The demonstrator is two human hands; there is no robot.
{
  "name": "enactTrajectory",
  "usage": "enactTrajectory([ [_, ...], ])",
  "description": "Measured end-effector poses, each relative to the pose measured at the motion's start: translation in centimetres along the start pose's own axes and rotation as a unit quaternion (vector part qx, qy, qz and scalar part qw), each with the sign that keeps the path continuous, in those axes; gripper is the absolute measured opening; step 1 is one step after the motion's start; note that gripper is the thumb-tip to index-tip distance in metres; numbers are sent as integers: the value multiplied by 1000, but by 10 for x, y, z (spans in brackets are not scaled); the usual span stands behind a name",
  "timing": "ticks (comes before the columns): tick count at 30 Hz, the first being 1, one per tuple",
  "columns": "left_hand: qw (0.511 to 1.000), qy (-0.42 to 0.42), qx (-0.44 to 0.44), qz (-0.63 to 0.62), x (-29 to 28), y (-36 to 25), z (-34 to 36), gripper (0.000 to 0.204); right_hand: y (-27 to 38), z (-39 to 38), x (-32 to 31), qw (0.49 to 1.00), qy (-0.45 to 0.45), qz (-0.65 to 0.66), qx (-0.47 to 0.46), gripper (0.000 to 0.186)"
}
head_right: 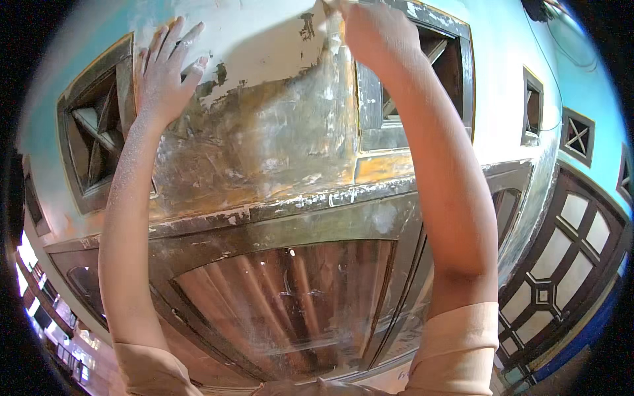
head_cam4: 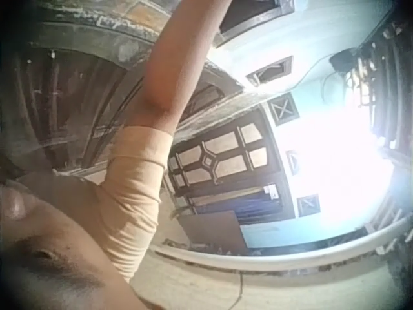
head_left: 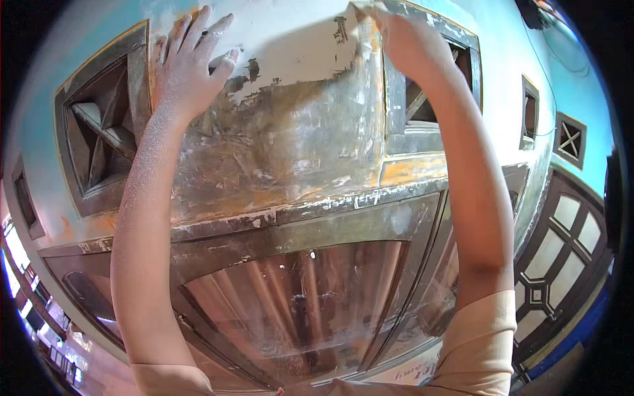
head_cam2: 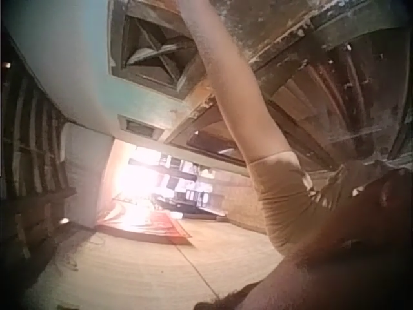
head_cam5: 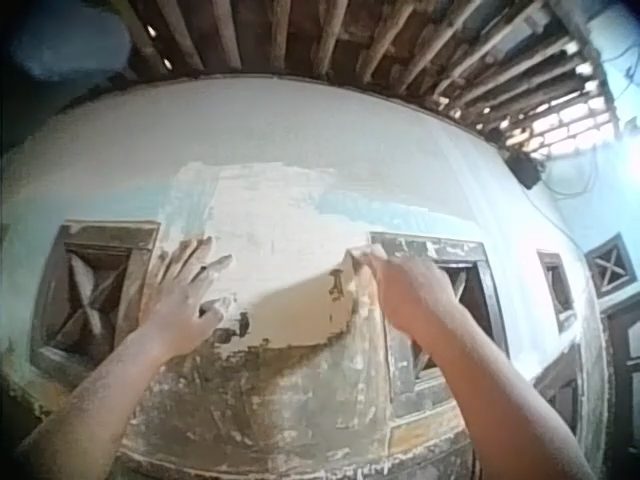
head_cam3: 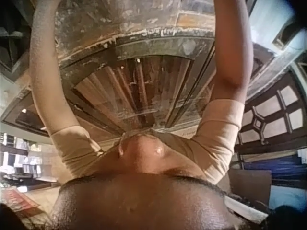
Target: Patching and smoothing a section of a wall above a wooden cabinet or door frame using a putty knife and filler.
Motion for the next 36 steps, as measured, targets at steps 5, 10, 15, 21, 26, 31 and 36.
enactTrajectory([
  [5, 1000, -5, 1, 0, 5, 0, 1, 58, 12, -8, -25, 999, -14, 17, -32, 36],
  [10, 999, -20, 26, -14, 4, 4, 1, 57, 9, -1, -28, 999, -17, 17, -44, 39],
  [15, 999, -19, 27, 3, 4, 3, 3, 56, 4, 5, -9, 1000, -7, 12, -24, 39],
  [21, 1000, -18, 22, 12, 0, 5, 2, 56, 6, 20, -20, 999, -34, 29, -9, 37],
  [26, 1000, -16, 0, -19, 2, -5, 1, 59, 4, 17, -14, 1000, 15, 7, -20, 40],
  [31, 1000, 2, -4, -5, -1, 2, -1, 60, 15, 20, -32, 998, 20, 54, 17, 41],
  [36, 1000, 4, 4, 15, -4, -3, 0, 61, 5, 31, -8, 999, -24, 37, 12, 40],
])
Point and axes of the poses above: each hand's wrist, its own z-axis towards the middle knuckle, its own x-axis out of the palm, y = z × x, the point moved 2 cm from there along z, towards the middle knuckle, and after that the axes turned 1 degree about -x, right-handed, at the moved point
